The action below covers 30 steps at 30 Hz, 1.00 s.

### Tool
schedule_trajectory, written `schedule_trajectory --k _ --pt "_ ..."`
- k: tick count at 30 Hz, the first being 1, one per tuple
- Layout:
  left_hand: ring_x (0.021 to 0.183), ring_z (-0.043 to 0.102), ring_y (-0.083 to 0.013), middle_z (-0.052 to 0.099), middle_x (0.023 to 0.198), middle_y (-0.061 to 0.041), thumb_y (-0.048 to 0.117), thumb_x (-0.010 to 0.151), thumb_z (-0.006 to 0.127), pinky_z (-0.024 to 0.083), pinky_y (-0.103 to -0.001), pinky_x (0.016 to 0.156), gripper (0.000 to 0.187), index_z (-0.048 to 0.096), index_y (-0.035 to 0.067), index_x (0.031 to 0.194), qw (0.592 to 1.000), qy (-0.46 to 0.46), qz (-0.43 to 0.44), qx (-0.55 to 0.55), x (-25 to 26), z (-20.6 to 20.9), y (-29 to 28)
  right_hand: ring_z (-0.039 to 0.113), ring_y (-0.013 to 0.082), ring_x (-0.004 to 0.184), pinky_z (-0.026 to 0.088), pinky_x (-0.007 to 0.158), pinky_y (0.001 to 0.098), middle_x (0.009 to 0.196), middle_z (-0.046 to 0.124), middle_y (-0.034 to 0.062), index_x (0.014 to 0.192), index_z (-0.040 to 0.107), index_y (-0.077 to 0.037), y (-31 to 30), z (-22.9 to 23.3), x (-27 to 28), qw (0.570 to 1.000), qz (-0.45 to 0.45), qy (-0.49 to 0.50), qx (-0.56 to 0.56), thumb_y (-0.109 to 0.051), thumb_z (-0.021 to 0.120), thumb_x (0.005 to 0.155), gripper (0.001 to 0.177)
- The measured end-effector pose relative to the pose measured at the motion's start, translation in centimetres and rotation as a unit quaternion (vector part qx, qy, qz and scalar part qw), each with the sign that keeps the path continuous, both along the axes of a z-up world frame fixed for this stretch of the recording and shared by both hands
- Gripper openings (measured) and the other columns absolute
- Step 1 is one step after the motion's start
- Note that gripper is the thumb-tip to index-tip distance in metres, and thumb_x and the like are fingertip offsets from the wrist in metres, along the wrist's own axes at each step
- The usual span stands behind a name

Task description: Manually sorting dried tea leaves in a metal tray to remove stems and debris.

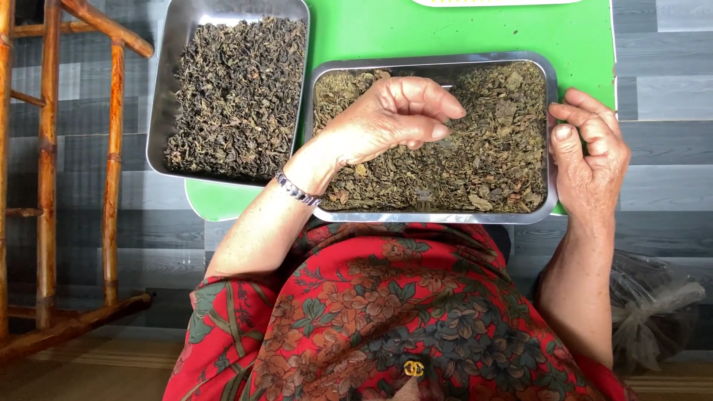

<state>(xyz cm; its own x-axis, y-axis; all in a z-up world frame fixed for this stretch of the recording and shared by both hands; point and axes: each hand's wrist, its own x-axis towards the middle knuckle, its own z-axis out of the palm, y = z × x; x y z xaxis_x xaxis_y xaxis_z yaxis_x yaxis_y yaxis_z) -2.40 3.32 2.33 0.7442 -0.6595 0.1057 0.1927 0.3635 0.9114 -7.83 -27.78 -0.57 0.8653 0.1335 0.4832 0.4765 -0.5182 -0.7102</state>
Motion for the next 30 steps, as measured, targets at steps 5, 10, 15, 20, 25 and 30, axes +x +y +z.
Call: schedule_trajectory --k 5,10,15,20,25,30 --pt "0.095 0.072 -0.0040 0.073 0.098 0.006 -0.008 0.095 0.072 0.057 -0.019 0.092 0.044 0.069 0.018 0.130 0.989 -0.068 0.041 0.126 -0.9 2.2 0.4 0.055 0.0412 0.138 0.048 0.114 0.0518 0.139 0.060 0.0355 0.130 0.067 0.013 0.0 0.0 0.0 1.000 0.002 -0.004 -0.008 -0.028 0.054 0.120 0.044" --pt "0.058 0.048 -0.0022 0.072 0.095 -0.003 -0.004 0.100 0.068 0.046 -0.015 0.053 0.026 0.070 0.007 0.124 0.916 -0.268 0.136 0.266 -3.3 5.6 2.1 0.055 0.0411 0.139 0.049 0.113 0.0521 0.138 0.061 0.0362 0.130 0.067 0.013 -0.1 0.0 -0.1 1.000 0.003 0.000 -0.002 -0.025 0.055 0.120 0.042" --pt "0.093 0.067 -0.0188 0.073 0.108 -0.012 -0.011 0.098 0.066 0.060 -0.032 0.086 0.029 0.070 0.005 0.122 0.812 -0.404 0.276 0.317 -5.2 6.0 7.9 0.056 0.0423 0.138 0.048 0.114 0.0538 0.139 0.060 0.0359 0.131 0.067 0.013 -0.1 0.1 -0.1 1.000 0.005 0.000 -0.005 -0.025 0.055 0.122 0.041" --pt "0.099 0.070 -0.0247 0.078 0.116 -0.014 -0.010 0.091 0.069 0.056 -0.036 0.083 0.014 0.066 0.004 0.090 0.654 -0.391 0.427 0.488 -5.6 4.5 14.6 0.057 0.0435 0.138 0.045 0.118 0.0526 0.139 0.061 0.0374 0.133 0.067 0.015 -0.5 -0.6 0.1 1.000 0.016 -0.011 -0.007 -0.019 0.057 0.123 0.036" --pt "0.090 0.062 -0.0238 0.074 0.101 -0.007 -0.003 0.089 0.081 0.054 -0.037 0.080 0.044 0.069 0.004 0.131 0.585 -0.377 0.467 0.546 -5.1 2.1 17.3 0.057 0.0454 0.139 0.043 0.120 0.0528 0.138 0.063 0.0388 0.135 0.067 0.016 -0.9 -1.0 -0.2 0.999 0.023 -0.018 -0.024 -0.013 0.057 0.125 0.032" --pt "0.098 0.075 -0.0254 0.079 0.104 -0.010 0.021 0.098 0.076 0.056 -0.037 0.087 0.016 0.078 0.008 0.107 0.623 -0.366 0.489 0.488 -5.5 4.8 13.2 0.055 0.0460 0.144 0.040 0.125 0.0546 0.143 0.062 0.0403 0.140 0.066 0.017 -1.1 -2.0 -0.2 0.999 0.042 -0.014 -0.017 -0.008 0.057 0.127 0.029"
